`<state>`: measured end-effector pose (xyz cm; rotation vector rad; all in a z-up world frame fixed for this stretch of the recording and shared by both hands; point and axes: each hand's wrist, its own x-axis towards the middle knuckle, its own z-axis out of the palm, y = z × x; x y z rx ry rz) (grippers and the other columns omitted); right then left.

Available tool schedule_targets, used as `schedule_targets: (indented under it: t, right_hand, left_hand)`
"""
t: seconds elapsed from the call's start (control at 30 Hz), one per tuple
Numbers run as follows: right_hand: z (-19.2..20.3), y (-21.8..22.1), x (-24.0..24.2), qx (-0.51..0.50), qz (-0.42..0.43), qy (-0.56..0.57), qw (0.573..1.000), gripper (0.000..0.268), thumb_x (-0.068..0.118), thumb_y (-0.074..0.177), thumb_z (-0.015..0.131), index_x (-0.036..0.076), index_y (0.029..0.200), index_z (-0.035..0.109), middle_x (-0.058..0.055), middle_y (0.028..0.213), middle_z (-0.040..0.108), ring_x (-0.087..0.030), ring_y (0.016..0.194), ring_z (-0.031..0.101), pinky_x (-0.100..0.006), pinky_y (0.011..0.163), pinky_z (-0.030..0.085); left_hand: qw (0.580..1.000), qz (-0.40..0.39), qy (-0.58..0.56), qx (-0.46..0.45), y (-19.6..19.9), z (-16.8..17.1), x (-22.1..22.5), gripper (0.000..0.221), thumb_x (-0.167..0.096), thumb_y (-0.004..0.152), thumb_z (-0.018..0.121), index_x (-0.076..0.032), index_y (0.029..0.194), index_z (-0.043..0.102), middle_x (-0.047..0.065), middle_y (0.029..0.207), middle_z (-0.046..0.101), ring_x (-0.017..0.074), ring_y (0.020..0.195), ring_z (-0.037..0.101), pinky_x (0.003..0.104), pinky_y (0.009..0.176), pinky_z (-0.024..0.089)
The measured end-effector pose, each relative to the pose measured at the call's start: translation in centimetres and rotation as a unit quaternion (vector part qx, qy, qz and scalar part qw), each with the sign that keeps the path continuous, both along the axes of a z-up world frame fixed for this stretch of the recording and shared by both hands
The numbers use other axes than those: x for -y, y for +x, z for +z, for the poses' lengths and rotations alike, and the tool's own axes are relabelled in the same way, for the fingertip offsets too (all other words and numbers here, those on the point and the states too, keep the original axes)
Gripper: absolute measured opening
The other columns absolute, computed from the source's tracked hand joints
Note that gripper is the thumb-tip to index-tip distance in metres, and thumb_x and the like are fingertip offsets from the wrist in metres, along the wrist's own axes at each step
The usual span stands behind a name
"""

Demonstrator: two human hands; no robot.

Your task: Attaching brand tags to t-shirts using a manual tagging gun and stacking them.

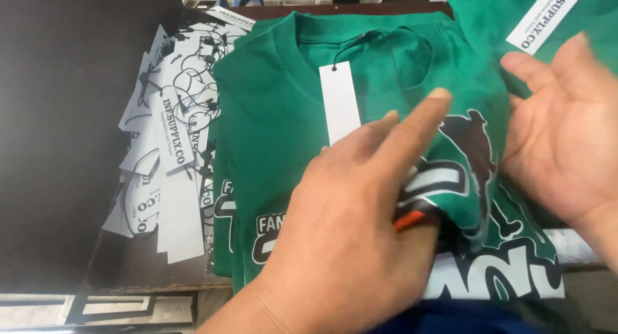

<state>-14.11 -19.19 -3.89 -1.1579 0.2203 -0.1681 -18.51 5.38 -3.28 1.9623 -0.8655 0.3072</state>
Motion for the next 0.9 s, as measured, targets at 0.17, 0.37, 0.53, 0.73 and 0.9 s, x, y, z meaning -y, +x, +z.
schedule_targets:
  t: [0.17, 0.37, 0.53, 0.73, 0.9]
  right_hand:
    - [2.6, -0.6, -2.2, -0.072, -0.029, -0.087, 0.993, 0.076, 0.062, 0.093, 0.033, 0.016, 0.153, 0.038, -0.016, 0.133, 0.066, -0.023, 0.117, 0.068, -0.045, 0.099, 0.055]
    - [1.0, -0.5, 0.1, -0.029, 0.025, -0.033, 0.999, 0.077, 0.058, 0.094, 0.048, 0.01, 0.152, 0.034, -0.018, 0.141, 0.065, -0.022, 0.124, 0.072, -0.045, 0.104, 0.059]
    - [0.6, -0.9, 2.0, -0.007, 0.008, -0.105, 0.994, 0.086, 0.061, 0.103, 0.047, -0.004, 0.157, 0.034, -0.008, 0.13, 0.071, -0.002, 0.076, 0.068, -0.016, 0.065, 0.057]
    - [4.8, -1.7, -4.2, -0.146, -0.029, -0.042, 0.988, 0.061, 0.056, 0.094, 0.031, 0.028, 0.147, 0.037, -0.024, 0.13, 0.059, -0.037, 0.129, 0.064, -0.054, 0.117, 0.049]
    - [4.3, 1.8, -3.9, -0.097, -0.045, -0.076, 0.991, 0.028, 0.047, 0.103, 0.055, 0.02, 0.107, 0.057, 0.001, 0.095, 0.053, -0.015, 0.084, 0.054, -0.029, 0.079, 0.053]
  left_hand:
    - [0.977, 0.067, 0.139, 0.149, -1.9, 2.0, 3.0, 0.067, -0.022, 0.074, 0.063, -0.017, 0.14, 0.051, 0.026, 0.127, 0.062, 0.0512, 0.109, 0.057, 0.078, 0.091, 0.036]
    - [0.958, 0.075, 0.077, 0.266, -2.1, -1.6, 6.9, 0.012, -0.008, 0.087, 0.062, -0.002, 0.081, 0.071, 0.025, 0.089, 0.063, 0.0476, 0.078, 0.054, 0.062, 0.072, 0.04]
    - [0.974, 0.104, 0.18, 0.086, -0.4, 2.1, 4.8, 0.014, -0.013, 0.083, 0.054, -0.015, 0.096, 0.056, 0.012, 0.084, 0.063, 0.0462, 0.068, 0.061, 0.06, 0.04, 0.044]
    - [0.864, 0.181, -0.099, -0.459, 0.1, 4.5, 2.4, 0.026, -0.031, 0.107, 0.05, -0.016, 0.098, 0.069, 0.0, 0.071, 0.052, 0.0127, 0.063, 0.04, 0.033, 0.056, 0.036]
    - [0.901, 0.115, -0.2, -0.368, 0.0, 1.1, 1.2, 0.031, -0.035, 0.104, 0.054, -0.014, 0.081, 0.058, -0.005, 0.071, 0.04, 0.0116, 0.07, 0.038, 0.03, 0.065, 0.038]
